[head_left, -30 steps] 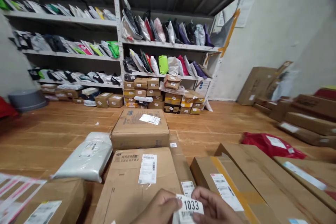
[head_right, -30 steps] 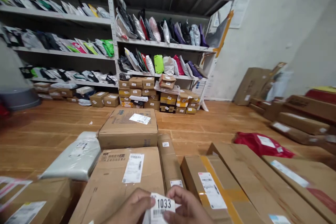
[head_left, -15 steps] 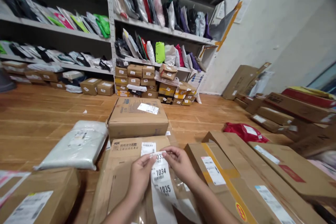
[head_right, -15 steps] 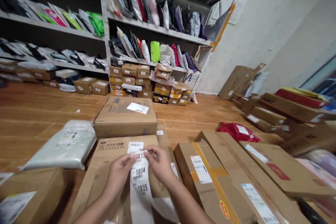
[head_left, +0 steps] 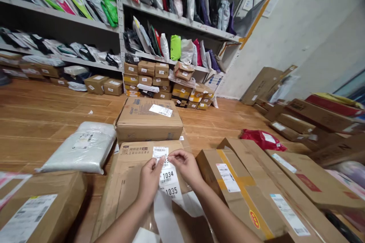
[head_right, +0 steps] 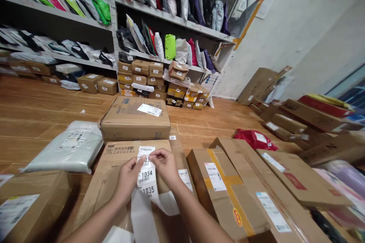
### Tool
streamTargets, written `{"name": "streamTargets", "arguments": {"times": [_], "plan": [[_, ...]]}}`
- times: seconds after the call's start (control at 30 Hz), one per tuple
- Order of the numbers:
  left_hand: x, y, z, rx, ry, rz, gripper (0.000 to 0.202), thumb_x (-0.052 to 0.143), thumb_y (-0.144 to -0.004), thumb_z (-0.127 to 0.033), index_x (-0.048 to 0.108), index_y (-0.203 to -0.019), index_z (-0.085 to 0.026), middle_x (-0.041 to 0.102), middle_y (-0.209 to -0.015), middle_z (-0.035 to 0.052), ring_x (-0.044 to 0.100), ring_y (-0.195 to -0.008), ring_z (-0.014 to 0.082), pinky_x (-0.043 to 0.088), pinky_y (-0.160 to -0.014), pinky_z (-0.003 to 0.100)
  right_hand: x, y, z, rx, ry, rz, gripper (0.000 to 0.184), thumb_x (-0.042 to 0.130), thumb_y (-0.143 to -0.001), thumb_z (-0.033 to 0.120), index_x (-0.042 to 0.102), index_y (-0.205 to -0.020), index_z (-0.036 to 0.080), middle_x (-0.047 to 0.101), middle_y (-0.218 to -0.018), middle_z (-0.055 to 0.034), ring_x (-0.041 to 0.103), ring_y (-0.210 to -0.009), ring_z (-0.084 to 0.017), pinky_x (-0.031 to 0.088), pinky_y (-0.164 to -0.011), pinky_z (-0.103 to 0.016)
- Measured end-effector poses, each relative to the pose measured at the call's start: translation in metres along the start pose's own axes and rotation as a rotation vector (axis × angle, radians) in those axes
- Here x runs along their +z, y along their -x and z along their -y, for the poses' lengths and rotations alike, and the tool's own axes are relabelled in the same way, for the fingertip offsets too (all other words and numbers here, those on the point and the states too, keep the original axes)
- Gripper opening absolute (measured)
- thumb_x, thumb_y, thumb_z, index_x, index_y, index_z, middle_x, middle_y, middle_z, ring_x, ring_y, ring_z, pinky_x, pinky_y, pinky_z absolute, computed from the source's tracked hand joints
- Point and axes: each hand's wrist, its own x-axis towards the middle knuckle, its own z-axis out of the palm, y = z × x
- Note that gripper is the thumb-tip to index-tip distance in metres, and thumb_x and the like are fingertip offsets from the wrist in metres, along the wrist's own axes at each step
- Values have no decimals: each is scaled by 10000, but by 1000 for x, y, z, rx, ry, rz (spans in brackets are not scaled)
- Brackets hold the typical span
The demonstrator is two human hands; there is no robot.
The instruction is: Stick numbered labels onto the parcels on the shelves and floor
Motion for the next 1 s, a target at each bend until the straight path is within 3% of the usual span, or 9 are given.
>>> {"name": "streamTargets", "arguments": {"times": [0.1, 0.23, 0.43, 0.67, 0.77, 0.87, 1.0], "plan": [[-4, -8, 4, -70, 15, 47, 536, 740, -543, -566, 645, -830, -123, 659, -673, 28, 584, -621, 164, 447, -563, 239, 12, -14, -9, -12, -3, -12, 183, 708, -625, 346, 669, -679, 175, 695, -714, -56, 604, -647, -169, 475, -648, -300], [-13, -22, 13, -75, -102, -35, 526, 682, -536, -609, 643, -706, -113, 666, -638, 62, 559, -558, 165, 405, -512, 245, 27, -50, -20, -85, 30, -28, 130, 692, -605, 293, 654, -636, 173, 676, -680, -48, 593, -640, -173, 477, -651, -303], [-10, -17, 33, -17, -239, 29, 367, 681, -565, -507, 595, -583, -151, 625, -548, 30, 565, -583, 187, 403, -536, 251, 44, -107, -32, -241, 126, -250, 131, 632, -691, 317, 622, -677, 187, 611, -729, -31, 532, -678, -163, 441, -682, -292], [-8, -19, 42, 18, -348, 75, 328, 614, -625, -486, 492, -562, -189, 573, -537, 0, 528, -561, 161, 358, -520, 233, 44, -101, -33, -319, 160, -322, 211, 657, -690, 394, 593, -646, 197, 565, -699, -17, 494, -646, -158, 426, -646, -287], [-8, -20, 42, 17, -361, 81, 313, 591, -626, -482, 482, -571, -194, 569, -548, 7, 529, -573, 168, 355, -528, 238, 37, -101, -22, -292, 99, -346, 260, 664, -667, 439, 584, -683, 193, 588, -710, -23, 523, -663, -161, 443, -637, -285], [-7, -20, 42, 15, -367, 84, 316, 585, -632, -481, 457, -554, -202, 565, -539, 1, 525, -563, 162, 341, -525, 235, 32, -120, -7, -180, 3, -372, 289, 668, -657, 449, 561, -728, 190, 609, -683, -26, 555, -626, -159, 469, -592, -283], [-7, -22, 43, 12, -386, 85, 324, 577, -648, -491, 446, -557, -208, 554, -534, -12, 512, -551, 155, 327, -520, 235, 43, -158, 11, 2, -67, -349, 168, 692, -680, 300, 562, -710, 197, 615, -614, 3, 582, -564, -141, 495, -554, -260]]}}
